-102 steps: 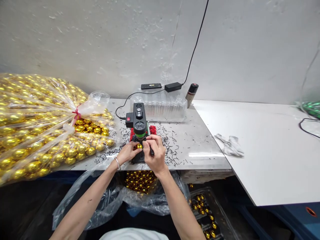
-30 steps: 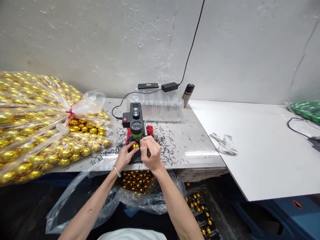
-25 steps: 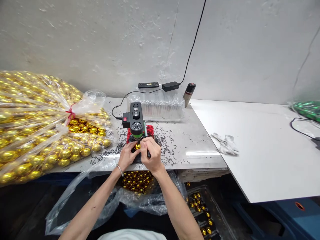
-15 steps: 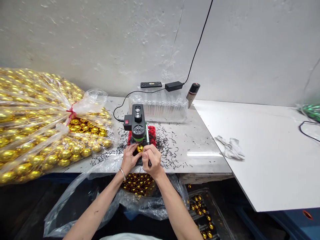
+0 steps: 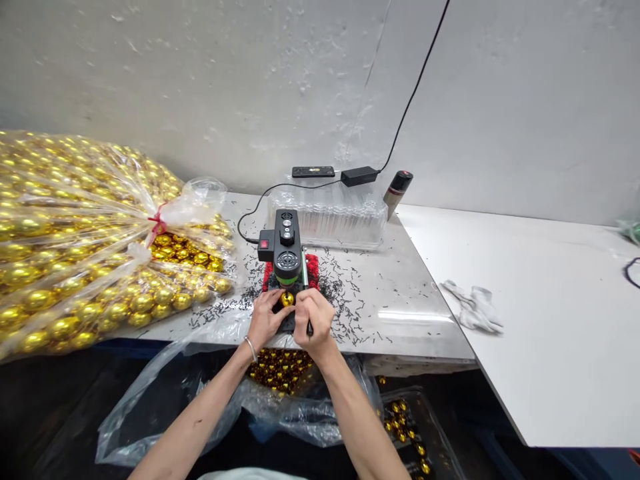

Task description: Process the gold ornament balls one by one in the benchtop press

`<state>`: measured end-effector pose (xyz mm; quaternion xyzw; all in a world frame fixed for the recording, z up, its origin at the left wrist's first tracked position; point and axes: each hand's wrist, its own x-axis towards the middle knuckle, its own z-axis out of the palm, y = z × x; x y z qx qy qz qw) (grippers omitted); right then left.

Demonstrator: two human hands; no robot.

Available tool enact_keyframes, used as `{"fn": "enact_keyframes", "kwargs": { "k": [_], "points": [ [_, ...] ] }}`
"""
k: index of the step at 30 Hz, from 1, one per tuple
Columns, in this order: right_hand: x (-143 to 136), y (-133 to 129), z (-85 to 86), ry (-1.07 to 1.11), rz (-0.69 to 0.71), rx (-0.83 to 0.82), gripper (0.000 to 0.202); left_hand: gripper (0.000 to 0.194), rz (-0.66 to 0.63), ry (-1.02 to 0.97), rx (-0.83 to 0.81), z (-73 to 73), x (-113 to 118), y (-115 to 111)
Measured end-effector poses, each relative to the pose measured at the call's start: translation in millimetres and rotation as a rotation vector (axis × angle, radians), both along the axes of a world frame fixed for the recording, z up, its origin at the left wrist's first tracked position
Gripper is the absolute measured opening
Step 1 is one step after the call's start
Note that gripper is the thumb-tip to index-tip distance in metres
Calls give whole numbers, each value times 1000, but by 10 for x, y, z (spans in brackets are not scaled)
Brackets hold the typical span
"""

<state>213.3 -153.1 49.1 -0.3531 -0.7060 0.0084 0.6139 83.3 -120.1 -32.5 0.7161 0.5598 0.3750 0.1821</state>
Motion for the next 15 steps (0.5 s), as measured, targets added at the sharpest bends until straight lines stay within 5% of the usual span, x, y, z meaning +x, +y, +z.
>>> {"fn": "enact_keyframes", "kwargs": {
  "k": [6, 15],
  "points": [
    [-66, -27, 438, 116, -19, -136, 33, 32, 10, -71, 4, 20, -5, -44],
    [-71, -39, 372, 111, -12, -121, 32, 34, 77, -199, 103, 240, -328, -528]
  ]
}}
